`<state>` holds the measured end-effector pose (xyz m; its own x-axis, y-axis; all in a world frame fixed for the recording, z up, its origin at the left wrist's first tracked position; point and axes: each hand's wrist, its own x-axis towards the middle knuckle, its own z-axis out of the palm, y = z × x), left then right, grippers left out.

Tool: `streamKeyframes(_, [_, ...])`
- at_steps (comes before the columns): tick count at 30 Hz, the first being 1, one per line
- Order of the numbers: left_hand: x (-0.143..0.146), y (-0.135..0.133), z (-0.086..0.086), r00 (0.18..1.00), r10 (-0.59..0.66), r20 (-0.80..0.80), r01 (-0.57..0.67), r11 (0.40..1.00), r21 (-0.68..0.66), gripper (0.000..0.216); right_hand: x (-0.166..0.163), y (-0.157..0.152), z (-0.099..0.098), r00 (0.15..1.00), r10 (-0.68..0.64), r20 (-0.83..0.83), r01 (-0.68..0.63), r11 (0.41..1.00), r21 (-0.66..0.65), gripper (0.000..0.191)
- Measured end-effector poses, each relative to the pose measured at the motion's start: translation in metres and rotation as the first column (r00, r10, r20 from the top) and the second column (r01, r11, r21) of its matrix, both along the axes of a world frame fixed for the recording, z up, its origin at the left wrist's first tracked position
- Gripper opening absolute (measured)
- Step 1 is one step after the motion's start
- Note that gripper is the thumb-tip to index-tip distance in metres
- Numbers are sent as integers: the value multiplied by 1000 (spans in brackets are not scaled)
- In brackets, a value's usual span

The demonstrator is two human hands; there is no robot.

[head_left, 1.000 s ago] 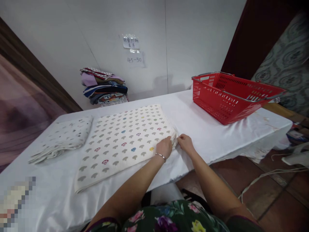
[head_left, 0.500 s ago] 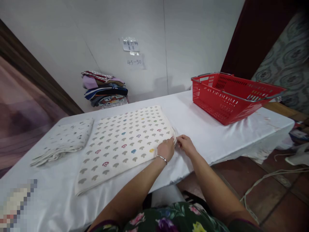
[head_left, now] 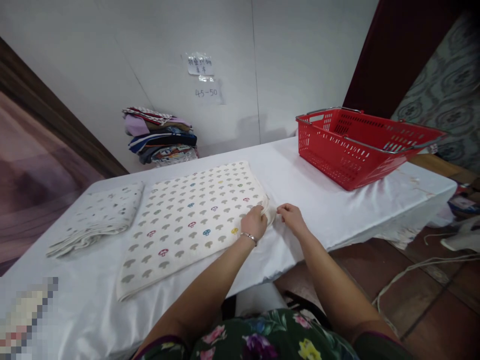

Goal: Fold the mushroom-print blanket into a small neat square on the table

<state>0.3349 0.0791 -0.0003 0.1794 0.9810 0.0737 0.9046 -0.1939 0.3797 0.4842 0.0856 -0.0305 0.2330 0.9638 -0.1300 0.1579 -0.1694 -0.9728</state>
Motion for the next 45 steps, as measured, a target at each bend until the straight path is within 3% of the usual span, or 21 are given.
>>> streamKeyframes(3, [-5, 6, 7, 997, 48, 57, -50, 998, 28, 27, 7, 1, -4, 961, 97, 259, -68, 990, -121, 24])
streamKeyframes(5, [-7, 7, 10, 997, 46, 61, -49, 998, 45, 27, 5, 1, -4, 921, 193, 338, -130, 971, -199, 32])
streamKeyframes(7, [-7, 6, 11, 998, 30, 47, -33, 998, 57, 28, -1, 1, -1, 914, 204, 350, -139, 969, -202, 34])
streamKeyframes(13, [-5, -3, 7, 992, -87, -89, 96, 991, 94, 28, -11, -4, 6, 974, 144, 177, -117, 981, -154, 18])
streamKeyframes(16, [-3, -7, 6, 966, -161, -203, 178, 982, 70, 26, -11, -9, 3, 993, 105, -59, -112, 985, -134, 14])
streamKeyframes(20, [2, -9, 5, 935, -226, -272, 246, 969, 41, 28, -14, -11, -1, 938, 39, -345, -84, 990, -117, 18])
streamKeyframes(26, [1, -8, 4, 963, -185, -195, 204, 976, 80, 26, -20, -11, 1, 943, 21, -331, -29, 999, -21, 24])
streamKeyframes(31, [1, -7, -2, 992, -127, -25, 129, 989, 76, 25, -22, -14, 1, 895, 39, -444, -43, 999, 1, 27])
streamKeyframes(37, [3, -7, -7, 992, -95, 87, 94, 995, 26, 22, -21, -14, 0, 888, 62, -457, -81, 997, -21, 37])
streamKeyframes(45, [3, -8, -12, 982, -97, 160, 95, 995, 21, 26, -22, -10, -6, 905, 33, -423, -60, 997, -50, 37])
